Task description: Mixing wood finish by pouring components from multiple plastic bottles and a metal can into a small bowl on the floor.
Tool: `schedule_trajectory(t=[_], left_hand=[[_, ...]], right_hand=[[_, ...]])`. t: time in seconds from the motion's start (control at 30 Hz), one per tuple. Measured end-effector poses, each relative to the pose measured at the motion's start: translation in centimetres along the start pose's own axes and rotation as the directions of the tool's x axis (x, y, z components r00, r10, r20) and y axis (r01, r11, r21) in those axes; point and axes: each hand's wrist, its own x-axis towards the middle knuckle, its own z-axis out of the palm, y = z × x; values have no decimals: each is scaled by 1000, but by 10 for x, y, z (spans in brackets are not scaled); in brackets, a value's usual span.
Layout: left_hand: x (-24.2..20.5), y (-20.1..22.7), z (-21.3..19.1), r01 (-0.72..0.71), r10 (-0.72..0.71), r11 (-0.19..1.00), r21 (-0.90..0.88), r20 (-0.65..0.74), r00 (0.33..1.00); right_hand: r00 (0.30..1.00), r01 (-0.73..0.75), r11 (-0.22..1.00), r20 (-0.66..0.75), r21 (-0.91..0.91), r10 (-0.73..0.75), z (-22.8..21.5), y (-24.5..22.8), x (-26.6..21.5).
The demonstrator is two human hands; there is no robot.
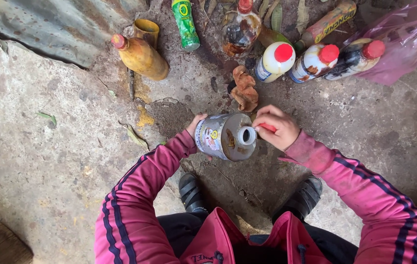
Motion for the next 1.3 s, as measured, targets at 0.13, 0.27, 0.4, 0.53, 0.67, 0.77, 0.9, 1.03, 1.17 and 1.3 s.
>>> schedule_trajectory(t=[0.13,0.27,0.4,0.53,0.67,0.77,0.9,1.03,1.17,1.3], left_hand=[[1,-6,4,3,-3,1000,13,-39,999],[0,-12,10,5,-3,1000,29,-75,997],[3,-19,13,8,-4,999,42,-111,994],[10,-27,8,15,-6,998,56,-151,988],[16,-32,3,18,-3,997,74,-189,982],[16,-38,-1,20,-1,996,81,-220,975],[17,-47,-25,17,7,996,91,-260,966],[21,-52,-36,-2,30,995,99,-277,960],[2,-51,-16,-25,49,995,92,-271,961],[-8,-52,-2,-55,75,995,83,-257,963]], right_hand=[[928,372,886,112,-278,-354,-16,-45,22],[856,517,785,207,-341,-474,-30,-81,35],[758,649,622,307,-438,-576,-26,-75,32],[706,704,540,372,-461,-602,-29,-80,36],[690,723,558,393,-407,-608,-7,-32,20],[711,701,622,415,-350,-568,-5,-31,17],[827,469,855,449,-220,-338,-13,-45,24],[831,398,888,500,-229,-243,-17,-51,28],[833,399,883,500,-245,-238,-12,-46,23],[829,448,851,484,-275,-280,-6,-43,17]])
